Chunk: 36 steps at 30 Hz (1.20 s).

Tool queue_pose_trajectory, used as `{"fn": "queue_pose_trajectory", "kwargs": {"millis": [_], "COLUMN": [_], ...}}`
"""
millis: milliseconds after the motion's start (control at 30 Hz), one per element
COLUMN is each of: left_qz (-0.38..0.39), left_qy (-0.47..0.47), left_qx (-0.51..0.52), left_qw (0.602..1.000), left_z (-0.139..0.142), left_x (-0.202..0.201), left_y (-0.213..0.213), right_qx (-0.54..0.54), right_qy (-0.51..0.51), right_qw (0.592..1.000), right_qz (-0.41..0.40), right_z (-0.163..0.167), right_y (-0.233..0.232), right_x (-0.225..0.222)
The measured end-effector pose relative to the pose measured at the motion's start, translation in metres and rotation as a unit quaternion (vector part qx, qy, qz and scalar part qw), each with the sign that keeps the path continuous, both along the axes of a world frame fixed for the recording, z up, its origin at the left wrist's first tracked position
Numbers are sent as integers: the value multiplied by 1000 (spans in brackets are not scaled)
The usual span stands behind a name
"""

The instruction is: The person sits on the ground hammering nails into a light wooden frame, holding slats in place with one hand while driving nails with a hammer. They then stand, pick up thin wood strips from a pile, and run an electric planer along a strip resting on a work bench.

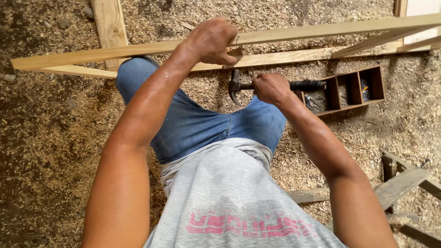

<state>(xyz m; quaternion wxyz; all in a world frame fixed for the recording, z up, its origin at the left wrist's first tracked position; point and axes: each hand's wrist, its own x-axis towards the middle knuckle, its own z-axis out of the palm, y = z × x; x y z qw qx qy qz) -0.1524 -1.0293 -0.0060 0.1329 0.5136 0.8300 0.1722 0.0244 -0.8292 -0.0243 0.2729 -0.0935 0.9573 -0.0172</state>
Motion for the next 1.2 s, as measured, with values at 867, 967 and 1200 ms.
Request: {"fn": "queue_pose_trajectory", "kwargs": {"millis": [867,967,1200], "left_qz": [-11,26,17], "left_qy": [8,-49,-14], "left_qx": [-34,-83,-41], "left_qw": [999,995,999], "left_z": [34,27,2], "left_x": [-2,-2,-10], "left_y": [7,11,14], "right_qx": [-69,-45,-36], "right_qy": [83,35,44], "right_qw": [993,997,998], "right_qz": [-50,-48,-2], "right_z": [12,11,6], "right_y": [-11,-7,-5], "right_x": [22,20,12]}}
